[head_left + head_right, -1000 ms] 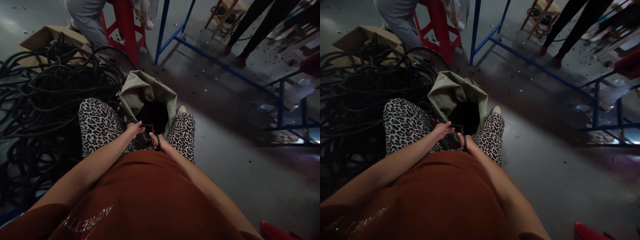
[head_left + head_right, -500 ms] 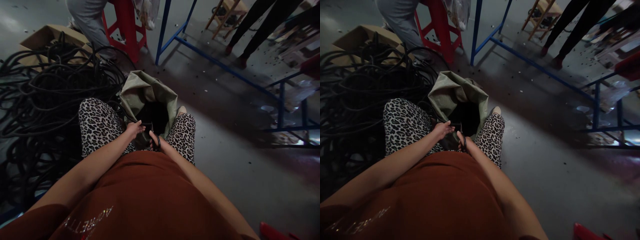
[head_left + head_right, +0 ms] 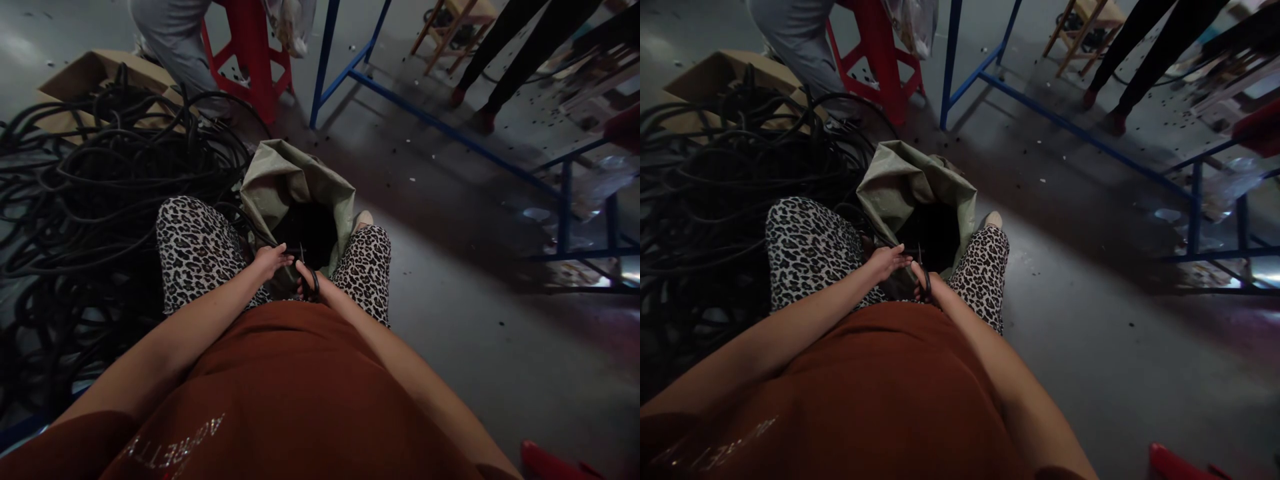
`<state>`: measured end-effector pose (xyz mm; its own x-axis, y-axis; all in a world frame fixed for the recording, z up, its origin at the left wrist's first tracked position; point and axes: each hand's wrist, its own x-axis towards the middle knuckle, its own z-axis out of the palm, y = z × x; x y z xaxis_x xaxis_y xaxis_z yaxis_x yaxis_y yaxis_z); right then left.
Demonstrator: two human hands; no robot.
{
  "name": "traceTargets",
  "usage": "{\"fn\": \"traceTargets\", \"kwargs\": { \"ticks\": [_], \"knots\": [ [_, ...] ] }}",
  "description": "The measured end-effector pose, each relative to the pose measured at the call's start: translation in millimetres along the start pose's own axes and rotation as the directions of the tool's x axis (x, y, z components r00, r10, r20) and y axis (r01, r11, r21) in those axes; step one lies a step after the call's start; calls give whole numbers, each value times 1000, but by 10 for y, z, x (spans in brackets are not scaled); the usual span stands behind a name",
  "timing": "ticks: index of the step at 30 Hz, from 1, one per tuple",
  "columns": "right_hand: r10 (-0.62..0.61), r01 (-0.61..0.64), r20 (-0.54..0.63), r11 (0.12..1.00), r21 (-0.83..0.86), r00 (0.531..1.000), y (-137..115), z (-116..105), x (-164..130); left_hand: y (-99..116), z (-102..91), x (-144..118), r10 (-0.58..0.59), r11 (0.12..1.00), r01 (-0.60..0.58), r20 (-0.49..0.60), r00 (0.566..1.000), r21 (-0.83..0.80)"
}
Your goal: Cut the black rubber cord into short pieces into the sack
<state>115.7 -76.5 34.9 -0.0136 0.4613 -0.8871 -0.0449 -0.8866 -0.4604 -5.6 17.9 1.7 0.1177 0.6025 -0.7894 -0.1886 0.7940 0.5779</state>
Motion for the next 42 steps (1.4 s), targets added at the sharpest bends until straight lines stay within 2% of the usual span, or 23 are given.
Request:
{"fn": "traceTargets", "kwargs": {
  "ticks": [9, 21, 30, 42],
  "knots": [
    [18, -18, -27, 1000, -24, 999, -36, 10, 17, -10, 11, -3, 22, 998, -23, 7, 1000, 63],
    [-12, 12, -35, 1000, -7, 999, -24, 4, -14, 8, 17, -19, 37, 999, -37, -16, 999, 34],
    [-31, 29, -43, 999, -36, 999, -66, 12, -69, 11, 20, -32, 35, 997, -35, -10, 999, 74],
    [-58, 52, -76, 996, -67, 995, -46, -2, 22, 25, 47, -48, 23, 994, -22, -16, 1000, 103]
  ]
}}
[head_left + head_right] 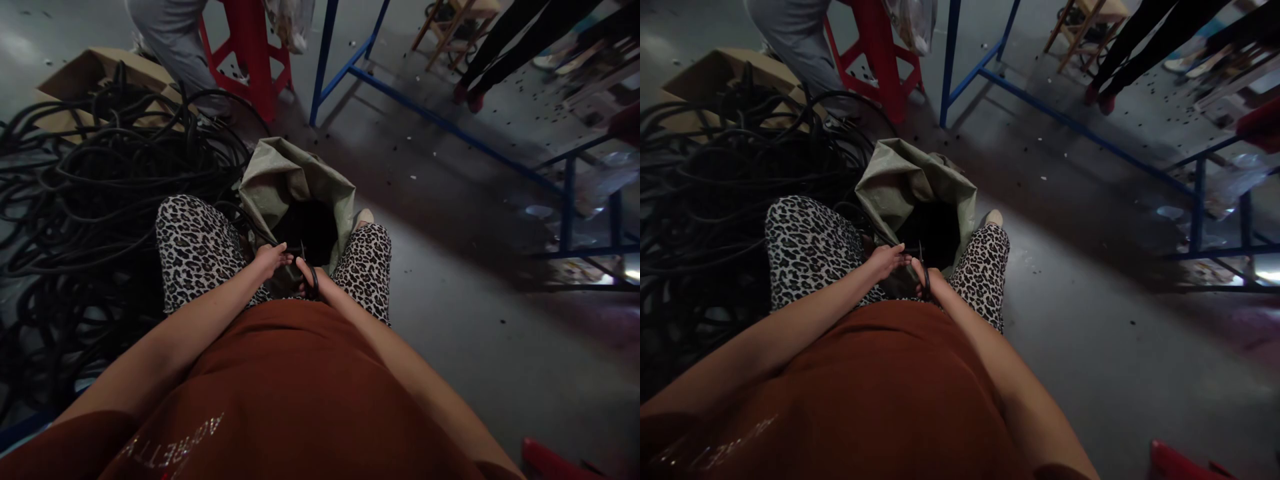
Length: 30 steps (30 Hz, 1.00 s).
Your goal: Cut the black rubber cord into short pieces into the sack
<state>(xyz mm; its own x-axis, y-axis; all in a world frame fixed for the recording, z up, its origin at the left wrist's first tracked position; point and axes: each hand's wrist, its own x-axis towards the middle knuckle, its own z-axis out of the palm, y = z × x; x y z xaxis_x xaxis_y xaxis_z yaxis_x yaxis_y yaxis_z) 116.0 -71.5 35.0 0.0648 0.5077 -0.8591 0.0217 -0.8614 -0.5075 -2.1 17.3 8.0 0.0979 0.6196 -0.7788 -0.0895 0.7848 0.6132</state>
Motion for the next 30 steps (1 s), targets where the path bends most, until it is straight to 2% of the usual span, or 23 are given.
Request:
{"fn": "traceTargets", "kwargs": {
  "ticks": [9, 16, 30],
  "knots": [
    [-52, 52, -48, 999, -2, 997, 51, -11, 80, -26, -13, 21, -25, 997, 26, 19, 1000, -77],
    [-48, 50, -102, 999, 18, 994, 71, -7, 125, 15, -41, 36, -76, 983, 68, -37, 996, -171],
    [-39, 39, -126, 999, -1, 991, 171, 4, 208, 3, -54, 101, -45, 994, 37, -84, 995, -101]
  ]
}}
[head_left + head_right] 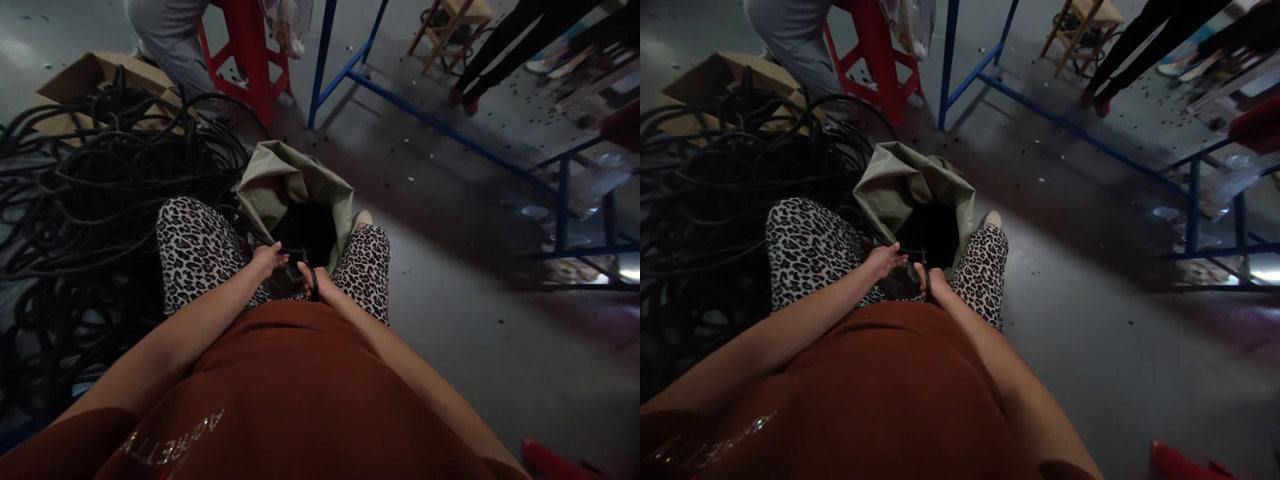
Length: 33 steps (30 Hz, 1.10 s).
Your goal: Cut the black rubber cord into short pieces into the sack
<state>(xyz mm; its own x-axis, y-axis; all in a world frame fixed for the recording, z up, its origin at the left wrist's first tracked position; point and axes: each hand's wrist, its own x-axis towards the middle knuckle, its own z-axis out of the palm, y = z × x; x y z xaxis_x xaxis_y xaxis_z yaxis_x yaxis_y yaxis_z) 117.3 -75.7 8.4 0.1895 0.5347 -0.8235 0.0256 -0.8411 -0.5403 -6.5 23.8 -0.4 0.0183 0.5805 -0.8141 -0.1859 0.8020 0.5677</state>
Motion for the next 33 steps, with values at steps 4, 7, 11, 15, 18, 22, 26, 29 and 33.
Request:
{"fn": "traceTargets", "kwargs": {
  "ticks": [4, 7, 11, 15, 18, 22, 26, 29, 33],
  "knots": [
    [-23, 23, 7, 1000, -5, 1000, 20, -6, 24, -3, -2, 27, -5, 1000, 5, -4, 1000, 5],
    [-27, 27, 1, 1000, -15, 1000, 9, -6, 9, -2, -1, 39, -13, 1000, 13, -16, 1000, 3],
    [-17, 17, -11, 1000, 0, 1000, -35, -12, -61, 9, -3, 45, -30, 999, 29, -25, 999, -27],
    [-39, 40, -27, 999, 18, 999, -89, -35, -150, 30, -8, 41, -5, 1000, 4, -34, 999, -12],
    [-33, 34, -20, 998, 50, 999, -109, -51, -195, 36, -10, 40, 26, 999, -26, -17, 1000, -26],
    [59, -64, 57, 993, 98, 997, -116, -51, -228, 32, -5, 52, 28, 996, -26, 13, 1000, -90],
    [88, -94, 92, 993, 67, 992, -128, -51, -237, 37, 7, 54, 20, 993, -17, 21, 1000, -119],
    [72, -71, 72, 997, -15, 995, -112, -59, -200, 47, 15, 35, 21, 993, -17, 27, 999, -121],
    [16, -12, 27, 988, -153, 1000, -44, -56, -111, 43, 15, 31, 23, 994, -20, 31, 999, -111]
  ]
}}
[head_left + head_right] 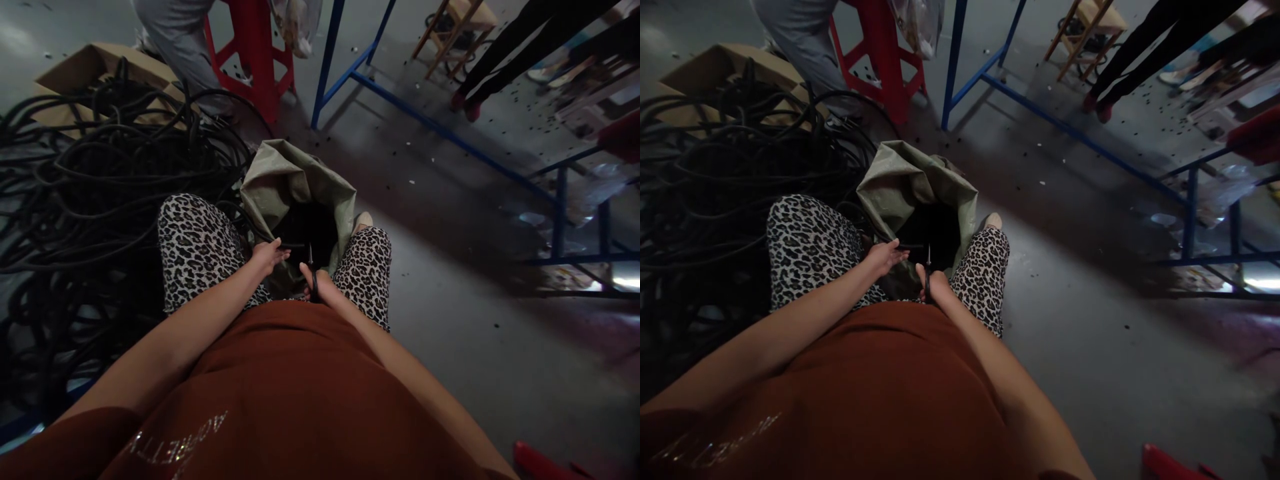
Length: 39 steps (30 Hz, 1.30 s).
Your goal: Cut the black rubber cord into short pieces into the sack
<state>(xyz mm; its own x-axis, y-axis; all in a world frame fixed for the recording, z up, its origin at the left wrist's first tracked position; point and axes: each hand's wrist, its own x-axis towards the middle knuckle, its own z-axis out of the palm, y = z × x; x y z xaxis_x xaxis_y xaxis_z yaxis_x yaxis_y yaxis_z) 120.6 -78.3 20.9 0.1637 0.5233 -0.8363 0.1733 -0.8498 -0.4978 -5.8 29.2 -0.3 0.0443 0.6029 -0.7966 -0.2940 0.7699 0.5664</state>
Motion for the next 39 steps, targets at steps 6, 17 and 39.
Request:
{"fn": "traceTargets", "kwargs": {
  "ticks": [6, 17, 39],
  "knots": [
    [-96, 93, -34, 992, -88, 995, 54, 29, 48, -20, -9, 26, 8, 1000, -8, 3, 1000, 21],
    [-78, 78, -10, 997, -6, 997, -2, 19, -20, -22, -3, 38, -5, 1000, 5, -9, 1000, 5],
    [-122, 148, -99, 931, 333, 988, -41, 25, -59, -49, -5, 62, 19, 1000, -19, 19, 1000, -3]
  ]
}}
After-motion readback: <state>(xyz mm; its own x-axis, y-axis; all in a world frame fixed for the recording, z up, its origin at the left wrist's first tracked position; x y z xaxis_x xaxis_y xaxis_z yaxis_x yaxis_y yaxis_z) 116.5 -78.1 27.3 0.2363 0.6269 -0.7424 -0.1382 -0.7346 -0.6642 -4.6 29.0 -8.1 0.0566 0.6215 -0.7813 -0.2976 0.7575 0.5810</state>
